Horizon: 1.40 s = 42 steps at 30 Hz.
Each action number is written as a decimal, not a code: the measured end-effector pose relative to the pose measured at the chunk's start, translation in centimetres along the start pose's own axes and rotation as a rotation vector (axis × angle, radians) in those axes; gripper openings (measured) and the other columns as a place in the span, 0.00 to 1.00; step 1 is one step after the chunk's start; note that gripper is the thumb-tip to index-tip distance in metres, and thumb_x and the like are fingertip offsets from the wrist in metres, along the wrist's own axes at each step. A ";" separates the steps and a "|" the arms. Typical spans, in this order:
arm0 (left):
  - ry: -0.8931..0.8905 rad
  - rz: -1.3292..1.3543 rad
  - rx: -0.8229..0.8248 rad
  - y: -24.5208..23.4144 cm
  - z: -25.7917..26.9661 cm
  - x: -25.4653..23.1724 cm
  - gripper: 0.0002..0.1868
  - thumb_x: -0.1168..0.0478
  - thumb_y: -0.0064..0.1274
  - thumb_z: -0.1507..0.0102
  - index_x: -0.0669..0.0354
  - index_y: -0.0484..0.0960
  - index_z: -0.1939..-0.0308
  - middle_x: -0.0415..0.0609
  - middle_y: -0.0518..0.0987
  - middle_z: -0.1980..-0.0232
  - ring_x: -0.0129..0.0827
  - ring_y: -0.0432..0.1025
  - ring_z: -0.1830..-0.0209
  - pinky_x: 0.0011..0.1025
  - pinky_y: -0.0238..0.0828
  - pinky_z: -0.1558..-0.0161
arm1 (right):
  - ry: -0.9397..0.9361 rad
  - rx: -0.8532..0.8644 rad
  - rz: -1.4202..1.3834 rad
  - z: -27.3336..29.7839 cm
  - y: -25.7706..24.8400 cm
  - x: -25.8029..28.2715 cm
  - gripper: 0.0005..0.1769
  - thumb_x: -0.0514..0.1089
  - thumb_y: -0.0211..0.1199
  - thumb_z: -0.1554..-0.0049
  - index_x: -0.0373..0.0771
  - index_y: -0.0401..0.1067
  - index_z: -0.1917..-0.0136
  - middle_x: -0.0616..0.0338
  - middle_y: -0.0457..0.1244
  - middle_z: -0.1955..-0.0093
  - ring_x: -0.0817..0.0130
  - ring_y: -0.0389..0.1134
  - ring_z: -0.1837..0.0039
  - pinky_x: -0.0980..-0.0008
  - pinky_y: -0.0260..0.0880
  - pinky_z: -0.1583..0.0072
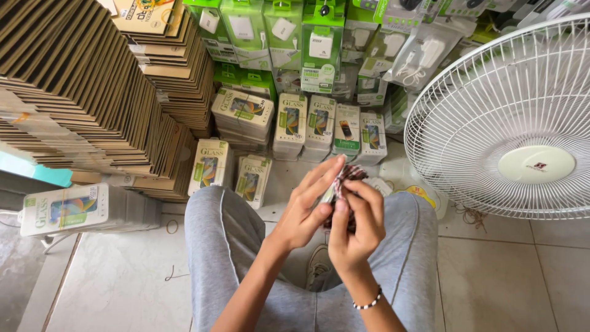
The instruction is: Wipe dust off of phone screen protector boxes using a small cloth.
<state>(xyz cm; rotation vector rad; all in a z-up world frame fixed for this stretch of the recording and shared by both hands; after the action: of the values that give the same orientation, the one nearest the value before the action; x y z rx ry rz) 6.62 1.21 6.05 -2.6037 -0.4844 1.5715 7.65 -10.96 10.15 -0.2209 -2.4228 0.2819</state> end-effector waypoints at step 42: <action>-0.611 1.128 -0.416 0.3 1.3 8.9 0.41 0.33 0.25 0.30 0.59 0.61 0.24 0.55 0.70 0.27 0.40 0.66 0.27 0.37 0.62 0.28 | -0.107 0.452 0.083 -0.9 7.3 -4.2 0.31 0.32 0.56 0.35 0.41 0.60 0.20 0.53 0.50 0.15 0.48 0.49 0.13 0.54 0.50 0.15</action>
<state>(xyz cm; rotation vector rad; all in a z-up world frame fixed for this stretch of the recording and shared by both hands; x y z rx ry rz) 9.37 3.38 -2.22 -2.7533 0.9645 2.8427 12.01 -4.81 6.34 -0.1042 -2.3821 0.8833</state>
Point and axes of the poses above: each hand's wrist, its own z-axis away from the middle knuckle, its own y-axis out of the palm, x = y × z, the point moved 7 cm from there along -z, towards the middle knuckle
